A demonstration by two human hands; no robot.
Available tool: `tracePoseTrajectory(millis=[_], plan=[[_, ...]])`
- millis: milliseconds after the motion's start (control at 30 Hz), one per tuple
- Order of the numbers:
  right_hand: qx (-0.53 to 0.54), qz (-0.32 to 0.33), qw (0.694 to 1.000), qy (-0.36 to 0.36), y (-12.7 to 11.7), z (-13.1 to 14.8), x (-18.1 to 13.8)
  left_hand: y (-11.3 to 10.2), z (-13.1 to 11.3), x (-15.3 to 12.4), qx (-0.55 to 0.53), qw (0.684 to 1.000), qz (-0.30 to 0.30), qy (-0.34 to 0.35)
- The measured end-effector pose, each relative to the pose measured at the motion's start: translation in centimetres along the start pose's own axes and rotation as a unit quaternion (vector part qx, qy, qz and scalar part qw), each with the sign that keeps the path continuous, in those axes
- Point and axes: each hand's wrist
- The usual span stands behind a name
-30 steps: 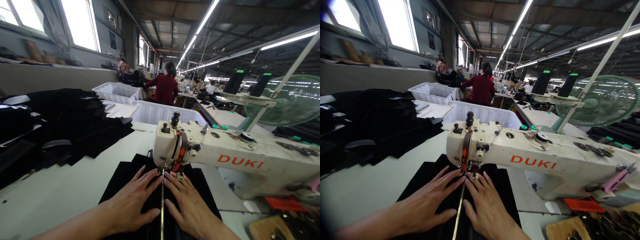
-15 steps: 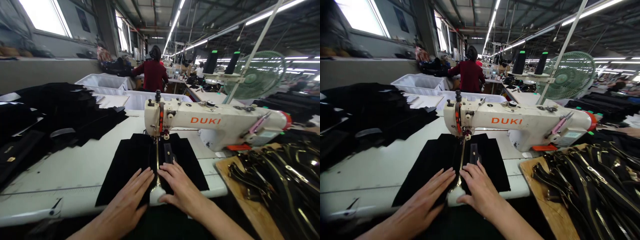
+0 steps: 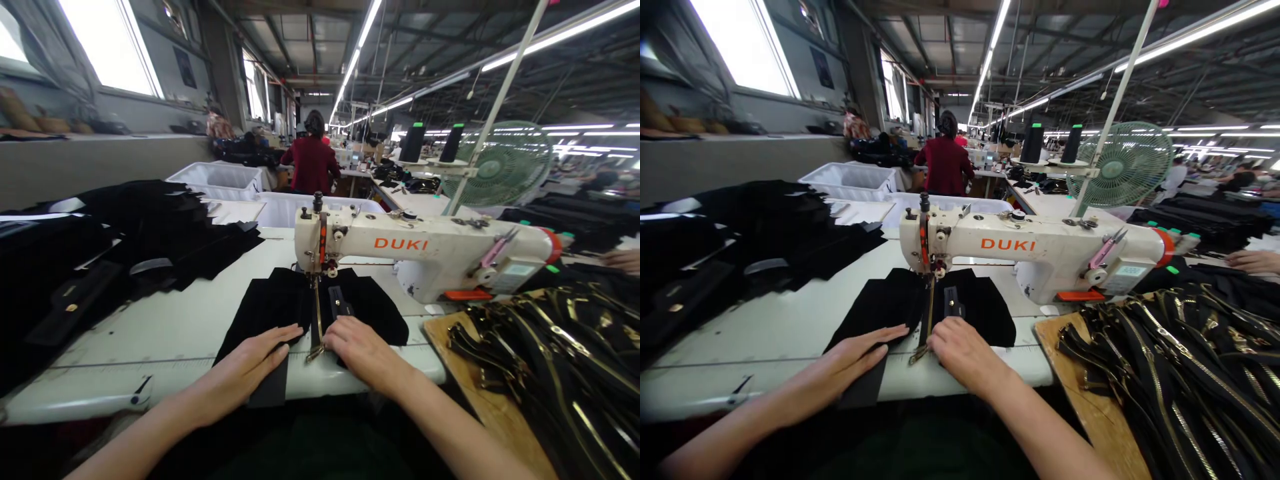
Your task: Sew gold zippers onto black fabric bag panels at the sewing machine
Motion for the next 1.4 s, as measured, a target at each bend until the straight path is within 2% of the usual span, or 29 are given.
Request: tracePoseTrajectory(millis=[100, 200, 267, 433, 533, 600, 833, 1000, 1100, 1233, 1400], plan=[[-0.004, -0.005, 1.000, -0.015, 1.9, 1.2, -0.7, 1.8, 0.7, -0.4, 0.088, 0.995, 0.000, 0.048], [0.025, -0.036, 0.999, 0.032, 2.4, 1.7, -1.1, 2.9, 1.1, -0.6, 0.113, 0.990, -0.009, 0.079], [0.044, -0.042, 0.997, 0.053, 1.8, 1.4, -1.0, 2.9, 1.1, -0.5, 0.086, 0.994, -0.021, 0.061], [0.032, -0.023, 0.999, 0.029, -0.6, -0.1, -0.1, 1.7, 0.3, -0.1, 0.001, 0.999, -0.047, 0.013], [-0.042, 0.009, 0.999, -0.002, -0.5, 0.2, 0.0, 1.9, 0.3, -0.2, 0.027, 0.999, -0.037, 0.027], [-0.044, 0.012, 0.999, -0.011, 0.4, 0.9, -0.2, 2.5, 0.6, -0.4, 0.068, 0.996, -0.033, 0.046], [0.047, -0.065, 0.995, 0.066, 3.1, 3.2, -1.9, 4.8, 1.2, -0.8, 0.212, 0.965, -0.051, 0.145], [0.103, -0.122, 0.981, 0.112, 4.1, 3.8, -2.3, 6.1, 0.9, -0.8, 0.300, 0.933, -0.060, 0.188], [0.144, -0.152, 0.966, 0.151, 4.3, 3.6, -2.0, 6.6, 0.8, -0.9, 0.328, 0.921, -0.071, 0.198], [0.168, -0.172, 0.957, 0.163, 4.4, 3.7, -1.5, 7.1, 1.0, -0.9, 0.351, 0.912, -0.064, 0.202], [0.177, -0.162, 0.951, 0.193, 3.9, 4.0, -1.2, 6.9, 1.2, -1.0, 0.345, 0.912, -0.061, 0.214]])
Point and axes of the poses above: each hand's wrist, its own x-axis towards the middle knuckle, its own y-axis out of the palm, z = x × y, and after that the axes turned 7 degrees about y, right-handed
